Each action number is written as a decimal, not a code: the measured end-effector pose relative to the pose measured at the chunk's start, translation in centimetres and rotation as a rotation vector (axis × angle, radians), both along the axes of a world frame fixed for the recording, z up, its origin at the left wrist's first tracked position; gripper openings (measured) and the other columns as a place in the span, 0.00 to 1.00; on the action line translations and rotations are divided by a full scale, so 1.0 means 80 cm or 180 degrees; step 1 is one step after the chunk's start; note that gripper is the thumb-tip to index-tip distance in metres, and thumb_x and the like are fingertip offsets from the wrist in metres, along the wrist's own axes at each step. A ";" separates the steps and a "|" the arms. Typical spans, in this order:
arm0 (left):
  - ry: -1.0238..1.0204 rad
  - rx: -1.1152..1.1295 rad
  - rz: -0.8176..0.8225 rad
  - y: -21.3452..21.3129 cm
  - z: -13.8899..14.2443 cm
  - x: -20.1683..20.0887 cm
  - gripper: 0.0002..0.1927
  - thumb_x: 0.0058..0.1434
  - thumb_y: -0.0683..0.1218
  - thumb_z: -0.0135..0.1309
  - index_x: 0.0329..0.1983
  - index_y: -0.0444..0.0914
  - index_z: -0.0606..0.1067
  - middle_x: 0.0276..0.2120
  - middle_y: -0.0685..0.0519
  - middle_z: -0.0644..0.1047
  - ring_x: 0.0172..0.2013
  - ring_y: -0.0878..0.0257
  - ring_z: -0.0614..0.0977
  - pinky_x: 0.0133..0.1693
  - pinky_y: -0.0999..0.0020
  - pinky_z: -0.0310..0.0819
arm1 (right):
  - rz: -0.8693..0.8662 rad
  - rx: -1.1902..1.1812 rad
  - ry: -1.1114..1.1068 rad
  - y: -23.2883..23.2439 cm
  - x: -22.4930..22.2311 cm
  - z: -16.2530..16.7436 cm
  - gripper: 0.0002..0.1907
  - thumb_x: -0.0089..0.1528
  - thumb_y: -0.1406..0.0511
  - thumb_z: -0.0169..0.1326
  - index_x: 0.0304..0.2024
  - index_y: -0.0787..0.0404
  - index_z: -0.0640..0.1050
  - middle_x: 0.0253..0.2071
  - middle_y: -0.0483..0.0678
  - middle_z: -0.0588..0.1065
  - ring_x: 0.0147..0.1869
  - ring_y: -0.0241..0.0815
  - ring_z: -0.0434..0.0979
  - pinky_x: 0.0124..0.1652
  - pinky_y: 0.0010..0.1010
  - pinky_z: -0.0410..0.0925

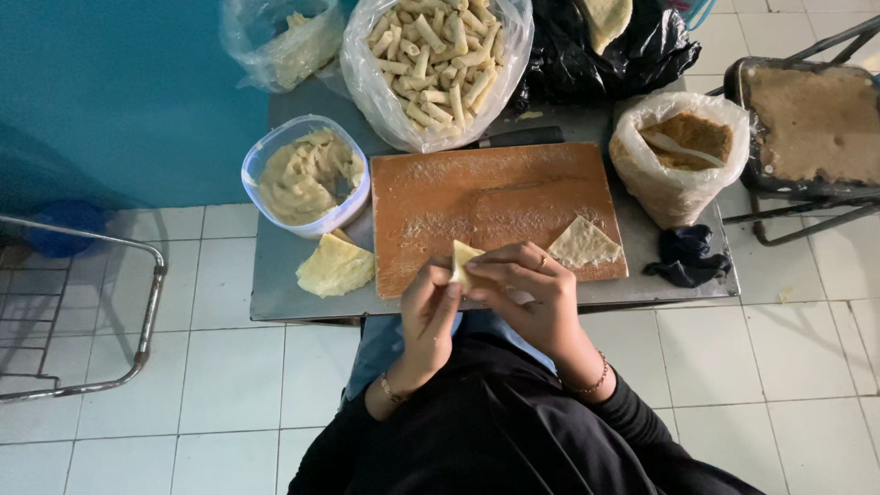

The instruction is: The person cuts a round of dough on a wooden board into triangular pieces using a knife, then folds each triangle into a cone shape by hand. They scoop filling from a plastic container into the folded dough pieces and press the edges closed, arranging the finished pastries in rows on the board.

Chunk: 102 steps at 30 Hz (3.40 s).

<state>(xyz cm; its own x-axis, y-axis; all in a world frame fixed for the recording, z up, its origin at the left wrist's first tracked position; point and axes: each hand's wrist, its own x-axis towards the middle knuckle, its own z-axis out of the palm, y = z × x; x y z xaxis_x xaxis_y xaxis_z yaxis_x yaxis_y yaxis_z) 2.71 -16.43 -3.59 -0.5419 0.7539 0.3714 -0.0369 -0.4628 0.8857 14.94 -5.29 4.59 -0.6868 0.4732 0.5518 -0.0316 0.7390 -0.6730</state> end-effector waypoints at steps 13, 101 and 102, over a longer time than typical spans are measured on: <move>0.1593 0.0045 0.0587 -0.004 0.062 -0.003 0.01 0.68 0.35 0.53 0.42 0.31 0.74 0.44 0.46 0.75 0.43 0.59 0.80 0.41 0.68 0.77 | -0.0312 0.0235 0.0290 -0.012 -0.002 0.001 0.07 0.60 0.73 0.63 0.41 0.64 0.83 0.43 0.50 0.83 0.46 0.42 0.86 0.45 0.27 0.77; -0.0502 0.0173 0.0646 0.002 -0.003 -0.042 0.04 0.68 0.35 0.51 0.37 0.33 0.69 0.38 0.54 0.74 0.38 0.72 0.70 0.43 0.76 0.65 | -0.1248 0.0922 -0.1247 0.081 0.025 -0.059 0.16 0.58 0.69 0.58 0.48 0.53 0.84 0.49 0.42 0.78 0.55 0.45 0.74 0.53 0.39 0.62; -0.0489 0.0178 0.0651 0.002 -0.003 -0.042 0.04 0.68 0.36 0.51 0.37 0.33 0.69 0.39 0.54 0.74 0.38 0.72 0.70 0.43 0.76 0.65 | -0.1271 0.1074 -0.1352 0.079 0.026 -0.059 0.17 0.58 0.69 0.58 0.49 0.52 0.84 0.50 0.42 0.78 0.56 0.46 0.74 0.53 0.40 0.61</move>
<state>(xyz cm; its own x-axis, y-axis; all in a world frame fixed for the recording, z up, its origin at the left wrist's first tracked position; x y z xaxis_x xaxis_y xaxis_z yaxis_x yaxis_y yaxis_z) -0.68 -16.26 -3.82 -0.7343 0.6034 0.3109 -0.0697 -0.5226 0.8497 17.02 1.05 -0.14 -0.6849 0.5848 0.4345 0.5043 0.8110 -0.2967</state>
